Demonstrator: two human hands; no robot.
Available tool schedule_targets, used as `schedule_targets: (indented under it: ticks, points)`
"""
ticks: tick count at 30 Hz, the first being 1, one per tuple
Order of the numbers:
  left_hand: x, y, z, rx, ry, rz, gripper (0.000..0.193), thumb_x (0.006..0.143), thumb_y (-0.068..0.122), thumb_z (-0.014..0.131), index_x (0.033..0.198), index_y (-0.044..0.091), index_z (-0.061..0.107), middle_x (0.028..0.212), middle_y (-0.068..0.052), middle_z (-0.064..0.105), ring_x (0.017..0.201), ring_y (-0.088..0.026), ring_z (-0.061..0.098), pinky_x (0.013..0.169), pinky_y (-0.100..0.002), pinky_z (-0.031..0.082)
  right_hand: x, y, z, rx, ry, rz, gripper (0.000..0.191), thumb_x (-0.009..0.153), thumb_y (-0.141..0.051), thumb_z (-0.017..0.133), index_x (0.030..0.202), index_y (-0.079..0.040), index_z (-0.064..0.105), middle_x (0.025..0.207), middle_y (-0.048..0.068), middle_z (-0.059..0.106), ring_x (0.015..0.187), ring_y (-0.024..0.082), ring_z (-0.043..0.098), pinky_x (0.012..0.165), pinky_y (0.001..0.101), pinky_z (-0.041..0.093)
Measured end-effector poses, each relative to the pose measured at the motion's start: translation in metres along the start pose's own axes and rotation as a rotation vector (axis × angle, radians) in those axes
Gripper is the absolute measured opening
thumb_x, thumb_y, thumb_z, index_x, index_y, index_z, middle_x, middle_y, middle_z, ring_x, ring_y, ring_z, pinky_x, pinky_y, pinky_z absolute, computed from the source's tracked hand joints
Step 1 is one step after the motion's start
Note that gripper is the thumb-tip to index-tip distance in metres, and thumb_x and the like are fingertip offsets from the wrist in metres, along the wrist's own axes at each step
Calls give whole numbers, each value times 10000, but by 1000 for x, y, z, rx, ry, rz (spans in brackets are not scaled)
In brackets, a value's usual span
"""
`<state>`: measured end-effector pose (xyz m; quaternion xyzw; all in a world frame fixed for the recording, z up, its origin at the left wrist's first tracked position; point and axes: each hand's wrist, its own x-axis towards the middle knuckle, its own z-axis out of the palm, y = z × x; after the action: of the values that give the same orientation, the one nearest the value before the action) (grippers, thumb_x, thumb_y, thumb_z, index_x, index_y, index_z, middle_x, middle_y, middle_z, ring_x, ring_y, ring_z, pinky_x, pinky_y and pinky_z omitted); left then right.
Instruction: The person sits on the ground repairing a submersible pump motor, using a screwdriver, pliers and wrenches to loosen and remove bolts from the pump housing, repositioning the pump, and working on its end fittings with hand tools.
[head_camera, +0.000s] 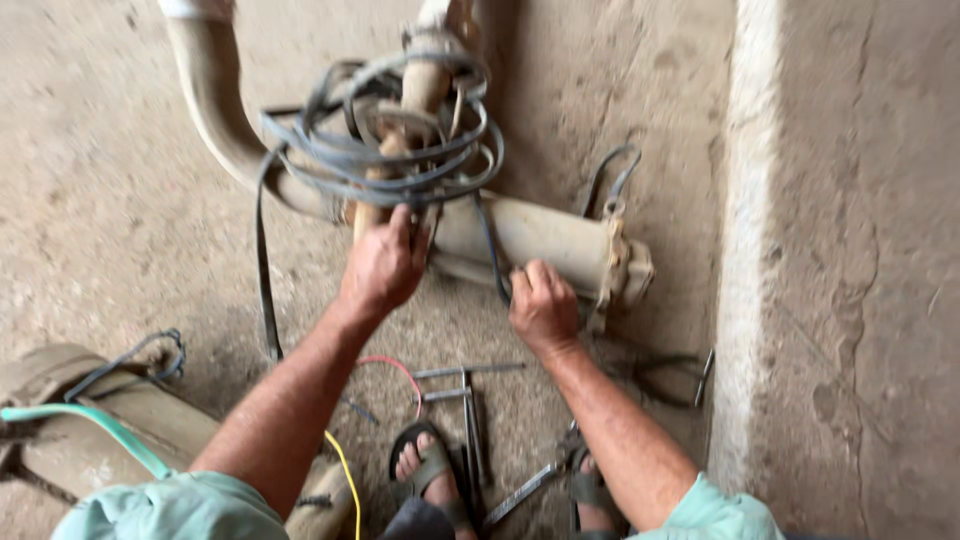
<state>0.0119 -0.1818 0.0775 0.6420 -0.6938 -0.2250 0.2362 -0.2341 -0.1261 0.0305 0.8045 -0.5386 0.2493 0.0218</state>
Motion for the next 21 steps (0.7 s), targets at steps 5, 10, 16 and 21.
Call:
schedule_targets:
  ticks: [5,10,16,21]
  points:
    - [14,5,-1,1,-61,-90,331,1008,339,542,1149,41,573,785,-273,698,753,-482,677,684,-586,530,8,3,5,-30,-33,22,75,778,-56,587,769,-67,514,820,132,511,748,340,601,606,481,524]
    - [32,5,1,27,-52,-132,337,1018,366,552,1046,35,611,866,-262,712,859,-472,683,776,-579,528,12,-2,-1,-97,-58,6,35,796,-57,591,789,-63,558,840,131,536,782,318,606,646,460,535]
    - [-3,-6,-3,-35,-70,-79,305,1039,339,520,1143,54,555,815,-250,717,784,-459,691,728,-561,536,11,-8,-15,-144,55,-76,275,845,-88,632,1094,-48,739,1038,69,657,924,266,605,785,415,523]
    - [-42,-18,-4,-168,13,1,225,1020,308,545,1141,118,544,851,-210,736,754,-431,712,623,-527,558,16,-10,-15,-130,-15,-107,241,796,-82,634,1011,-46,739,984,70,648,932,271,602,793,433,507]
